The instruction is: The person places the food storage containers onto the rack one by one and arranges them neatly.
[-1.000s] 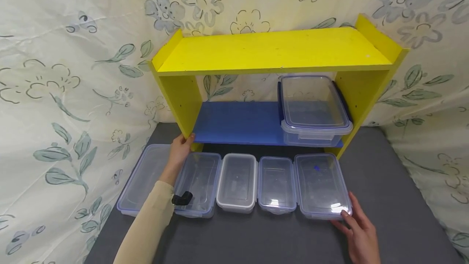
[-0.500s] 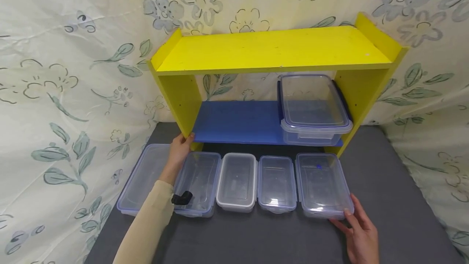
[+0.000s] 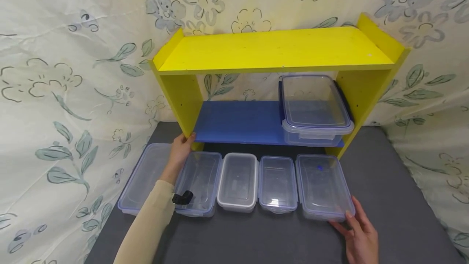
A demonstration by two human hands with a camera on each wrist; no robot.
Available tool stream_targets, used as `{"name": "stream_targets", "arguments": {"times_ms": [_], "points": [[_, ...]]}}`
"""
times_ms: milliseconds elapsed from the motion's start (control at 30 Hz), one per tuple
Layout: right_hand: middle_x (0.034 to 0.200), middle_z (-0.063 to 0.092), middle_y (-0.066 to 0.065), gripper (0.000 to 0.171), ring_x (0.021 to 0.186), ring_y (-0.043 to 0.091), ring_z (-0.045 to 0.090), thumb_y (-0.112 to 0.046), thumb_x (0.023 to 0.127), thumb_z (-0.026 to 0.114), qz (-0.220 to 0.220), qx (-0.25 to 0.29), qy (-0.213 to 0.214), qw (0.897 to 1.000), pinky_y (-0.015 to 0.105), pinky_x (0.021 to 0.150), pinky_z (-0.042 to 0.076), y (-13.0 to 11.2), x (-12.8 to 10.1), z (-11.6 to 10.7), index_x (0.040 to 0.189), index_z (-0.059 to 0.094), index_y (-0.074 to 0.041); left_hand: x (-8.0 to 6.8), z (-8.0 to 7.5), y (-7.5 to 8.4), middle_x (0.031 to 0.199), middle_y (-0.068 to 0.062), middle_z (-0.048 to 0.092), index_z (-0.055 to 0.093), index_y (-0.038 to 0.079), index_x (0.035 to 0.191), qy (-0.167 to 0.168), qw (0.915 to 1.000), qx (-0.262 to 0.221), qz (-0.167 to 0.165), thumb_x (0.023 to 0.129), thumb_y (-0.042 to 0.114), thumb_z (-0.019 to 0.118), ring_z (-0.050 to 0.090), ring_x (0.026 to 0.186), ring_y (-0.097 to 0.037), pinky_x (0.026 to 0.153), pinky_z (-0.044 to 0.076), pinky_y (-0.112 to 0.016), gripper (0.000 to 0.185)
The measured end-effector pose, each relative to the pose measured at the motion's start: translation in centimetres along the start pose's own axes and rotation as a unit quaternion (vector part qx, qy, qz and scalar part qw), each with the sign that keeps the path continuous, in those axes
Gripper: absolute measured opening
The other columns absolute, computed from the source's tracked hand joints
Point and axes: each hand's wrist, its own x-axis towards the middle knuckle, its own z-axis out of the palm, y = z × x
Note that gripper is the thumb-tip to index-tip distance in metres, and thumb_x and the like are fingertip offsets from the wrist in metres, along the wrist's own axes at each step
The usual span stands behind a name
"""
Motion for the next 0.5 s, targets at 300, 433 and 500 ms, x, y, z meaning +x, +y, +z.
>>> {"name": "stream_targets", "arguments": {"times_ms": [300, 433, 500], "points": [[0.129, 0.065, 0.004, 0.050, 0.108, 0.023, 0.068, 0.012, 0.099, 0.033, -0.020, 0.030, 0.003, 0.999, 0.049, 0.070, 0.058, -0.4, -0.4, 0.6, 0.143, 0.047, -0.007, 0.0, 0.0, 0.1, 0.103, -0.016, 0.066, 0.063, 0.008, 0.115, -0.001, 1.0000, -0.001, 0.005, 0.099, 0.040, 0.054, 0.051, 0.083, -0.026, 0.073, 0.040, -0.035, 0.037], [0.131, 0.063, 0.007, 0.051, 0.110, 0.025, 0.067, 0.013, 0.100, 0.030, -0.027, 0.043, -0.017, 0.999, 0.050, 0.071, 0.057, -0.6, -0.5, 0.9, 0.146, 0.043, -0.005, -0.1, -0.1, 0.0, 0.105, -0.016, 0.066, 0.063, 0.008, 0.115, 0.000, 1.0000, 0.001, 0.004, 0.099, 0.040, 0.054, 0.052, 0.085, -0.026, 0.074, 0.040, -0.035, 0.037], [0.133, 0.062, 0.008, 0.051, 0.112, 0.024, 0.066, 0.013, 0.100, 0.029, -0.031, 0.039, -0.023, 0.998, 0.050, 0.072, 0.058, -0.7, -0.6, 1.1, 0.147, 0.039, -0.004, -0.1, 0.0, 0.0, 0.105, -0.016, 0.066, 0.063, 0.008, 0.114, 0.001, 1.0000, 0.001, 0.003, 0.098, 0.040, 0.054, 0.052, 0.085, -0.026, 0.074, 0.040, -0.035, 0.037]]}}
